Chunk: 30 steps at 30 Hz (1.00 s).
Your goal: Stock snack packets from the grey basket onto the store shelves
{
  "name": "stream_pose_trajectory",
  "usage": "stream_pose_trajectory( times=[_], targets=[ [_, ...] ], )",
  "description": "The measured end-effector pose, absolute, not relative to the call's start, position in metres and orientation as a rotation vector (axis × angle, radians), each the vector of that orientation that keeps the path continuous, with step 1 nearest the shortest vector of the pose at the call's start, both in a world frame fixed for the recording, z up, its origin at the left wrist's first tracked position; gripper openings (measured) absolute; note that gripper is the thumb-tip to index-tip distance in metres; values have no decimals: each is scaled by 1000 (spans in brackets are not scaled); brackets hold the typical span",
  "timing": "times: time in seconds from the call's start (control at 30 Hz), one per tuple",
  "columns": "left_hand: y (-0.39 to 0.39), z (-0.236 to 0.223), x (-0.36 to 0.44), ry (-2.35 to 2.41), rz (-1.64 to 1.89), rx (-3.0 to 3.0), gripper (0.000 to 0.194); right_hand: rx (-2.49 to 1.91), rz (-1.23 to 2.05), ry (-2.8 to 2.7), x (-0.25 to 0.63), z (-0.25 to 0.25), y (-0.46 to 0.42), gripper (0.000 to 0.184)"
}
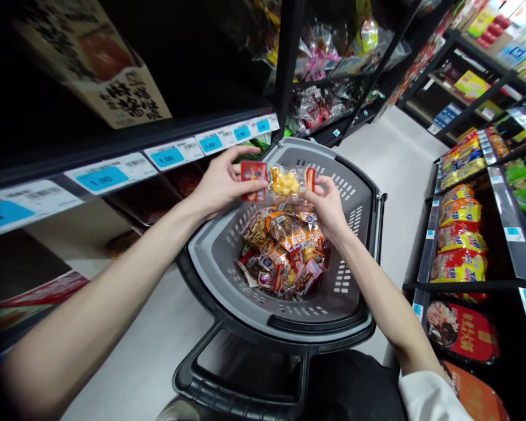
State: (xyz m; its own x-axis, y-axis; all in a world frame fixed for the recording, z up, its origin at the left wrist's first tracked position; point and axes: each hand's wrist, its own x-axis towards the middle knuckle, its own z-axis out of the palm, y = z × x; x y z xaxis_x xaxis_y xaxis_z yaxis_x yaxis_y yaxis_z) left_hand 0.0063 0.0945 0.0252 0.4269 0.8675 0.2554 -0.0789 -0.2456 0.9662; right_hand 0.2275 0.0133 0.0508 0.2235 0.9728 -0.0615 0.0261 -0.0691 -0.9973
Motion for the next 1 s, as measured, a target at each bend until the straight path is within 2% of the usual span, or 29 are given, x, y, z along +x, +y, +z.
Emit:
stream_pose_trajectory(
  times=[0.17, 0.23, 0.3, 0.37, 0.47, 0.63, 0.83, 1.0],
  targets=[
    [99, 21, 7, 739, 1194, 1449, 80, -1404, 1168, -1091, 218, 51, 6, 84],
    [99, 21, 7, 746, 1188, 1469, 79, -1392, 1209, -1176, 217, 52, 3, 73],
    [99, 22, 7, 754, 1155, 1513, 79, -1377, 1300, -1338, 218, 55, 1, 48],
    [98, 24, 6, 761, 1127, 1567, 79, -1358, 1393, -1486, 219, 57, -1, 33],
    [96, 28, 6, 778, 1108, 1616, 80, -1305, 1444, -1564, 218, 56, -4, 31],
    [91, 32, 7, 687, 1039, 1529, 79, -1217, 1328, -1407, 208, 54, -7, 40],
    [85, 33, 7, 642, 937, 1511, 37, -1270, 1232, -1307, 208, 51, -4, 31],
    [84, 36, 7, 641, 908, 1543, 39, -1251, 1174, -1256, 206, 52, -4, 29]
  ],
)
